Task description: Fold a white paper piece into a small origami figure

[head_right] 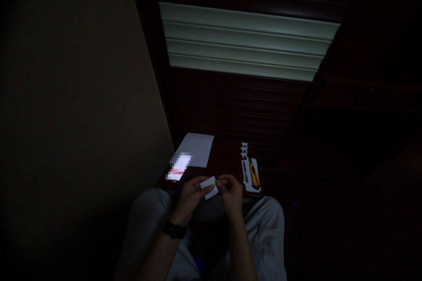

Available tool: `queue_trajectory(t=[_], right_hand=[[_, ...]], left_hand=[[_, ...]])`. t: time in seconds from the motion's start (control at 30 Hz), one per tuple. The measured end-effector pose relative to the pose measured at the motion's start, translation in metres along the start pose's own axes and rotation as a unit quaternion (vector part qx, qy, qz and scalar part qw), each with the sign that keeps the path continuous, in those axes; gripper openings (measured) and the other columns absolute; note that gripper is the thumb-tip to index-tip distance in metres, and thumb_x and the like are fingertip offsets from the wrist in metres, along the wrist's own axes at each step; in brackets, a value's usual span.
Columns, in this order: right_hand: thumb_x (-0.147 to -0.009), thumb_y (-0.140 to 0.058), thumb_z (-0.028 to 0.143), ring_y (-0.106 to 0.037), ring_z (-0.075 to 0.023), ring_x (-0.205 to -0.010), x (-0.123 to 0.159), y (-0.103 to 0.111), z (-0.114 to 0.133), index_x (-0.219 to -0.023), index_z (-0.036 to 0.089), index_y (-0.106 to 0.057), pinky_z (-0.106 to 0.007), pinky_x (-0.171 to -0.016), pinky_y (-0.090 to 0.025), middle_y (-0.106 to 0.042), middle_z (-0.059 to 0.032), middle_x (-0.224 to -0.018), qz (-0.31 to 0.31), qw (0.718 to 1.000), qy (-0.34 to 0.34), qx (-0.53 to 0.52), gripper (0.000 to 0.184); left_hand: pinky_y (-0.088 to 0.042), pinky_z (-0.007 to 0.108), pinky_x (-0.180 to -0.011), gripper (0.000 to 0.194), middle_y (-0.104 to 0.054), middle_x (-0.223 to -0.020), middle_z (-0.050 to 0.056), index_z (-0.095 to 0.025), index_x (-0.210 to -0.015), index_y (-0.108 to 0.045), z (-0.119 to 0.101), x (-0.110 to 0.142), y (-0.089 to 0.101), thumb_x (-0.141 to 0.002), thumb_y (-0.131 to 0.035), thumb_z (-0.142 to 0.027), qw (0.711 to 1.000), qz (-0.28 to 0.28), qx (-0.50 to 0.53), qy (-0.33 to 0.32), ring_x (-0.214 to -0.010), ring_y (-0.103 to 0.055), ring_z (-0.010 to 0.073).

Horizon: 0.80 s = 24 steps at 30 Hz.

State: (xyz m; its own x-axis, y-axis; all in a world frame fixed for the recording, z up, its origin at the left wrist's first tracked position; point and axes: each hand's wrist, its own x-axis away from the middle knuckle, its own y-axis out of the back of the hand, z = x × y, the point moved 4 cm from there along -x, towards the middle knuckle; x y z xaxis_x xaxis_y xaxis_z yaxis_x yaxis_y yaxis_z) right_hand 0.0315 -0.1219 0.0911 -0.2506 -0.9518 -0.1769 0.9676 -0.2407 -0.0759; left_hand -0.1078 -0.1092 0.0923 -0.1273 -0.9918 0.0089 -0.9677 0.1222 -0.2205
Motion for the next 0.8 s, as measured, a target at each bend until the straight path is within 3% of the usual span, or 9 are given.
queue_trajectory(t=[0.2,0.37,0.63,0.8], right_hand=[[-0.068,-0.065,0.034,-0.056,-0.0147,-0.059,0.001,0.001,0.004,-0.081,0.016,-0.061,-0.024,-0.053,-0.043,-0.063,-0.0024,-0.065,0.009,1.0,-0.007,0.008,0.023],[-0.069,-0.064,0.036,-0.054,-0.0134,-0.055,0.001,0.001,0.007,-0.078,0.016,-0.062,-0.023,-0.05,-0.041,-0.061,-0.0012,-0.061,-0.002,1.0,-0.002,0.02,0.023],[-0.072,-0.06,0.037,-0.057,-0.0167,-0.064,0.001,0.003,0.007,-0.078,0.016,-0.067,-0.026,-0.057,-0.043,-0.065,-0.0042,-0.07,-0.009,0.997,0.028,0.066,0.023],[-0.072,-0.059,0.036,-0.061,-0.0205,-0.069,0.0,0.002,0.004,-0.077,0.016,-0.068,-0.03,-0.062,-0.046,-0.068,-0.0057,-0.073,-0.028,0.996,0.028,0.076,0.023]], left_hand=[[-0.047,0.026,-0.063,0.033,-0.068,-0.084,0.01,-0.011,-0.09,-0.064,-0.001,0.0,-0.002,-0.062,-0.071,-0.026,1.0,0.02,-0.008,0.0,-0.073,-0.063,0.0198],[-0.048,0.028,-0.068,0.041,-0.065,-0.1,0.011,-0.014,-0.102,-0.063,-0.008,0.002,-0.005,-0.064,-0.069,-0.027,0.998,0.028,-0.043,-0.036,-0.082,-0.062,0.0216],[-0.048,0.032,-0.074,0.038,-0.066,-0.101,0.009,-0.017,-0.103,-0.064,-0.014,0.003,-0.009,-0.067,-0.065,-0.029,0.993,0.025,-0.101,-0.056,-0.088,-0.06,0.0242],[-0.048,0.031,-0.076,0.038,-0.065,-0.102,0.01,-0.016,-0.101,-0.065,-0.011,0.002,-0.009,-0.066,-0.066,-0.029,0.995,0.017,-0.08,-0.061,-0.09,-0.061,0.0243]])
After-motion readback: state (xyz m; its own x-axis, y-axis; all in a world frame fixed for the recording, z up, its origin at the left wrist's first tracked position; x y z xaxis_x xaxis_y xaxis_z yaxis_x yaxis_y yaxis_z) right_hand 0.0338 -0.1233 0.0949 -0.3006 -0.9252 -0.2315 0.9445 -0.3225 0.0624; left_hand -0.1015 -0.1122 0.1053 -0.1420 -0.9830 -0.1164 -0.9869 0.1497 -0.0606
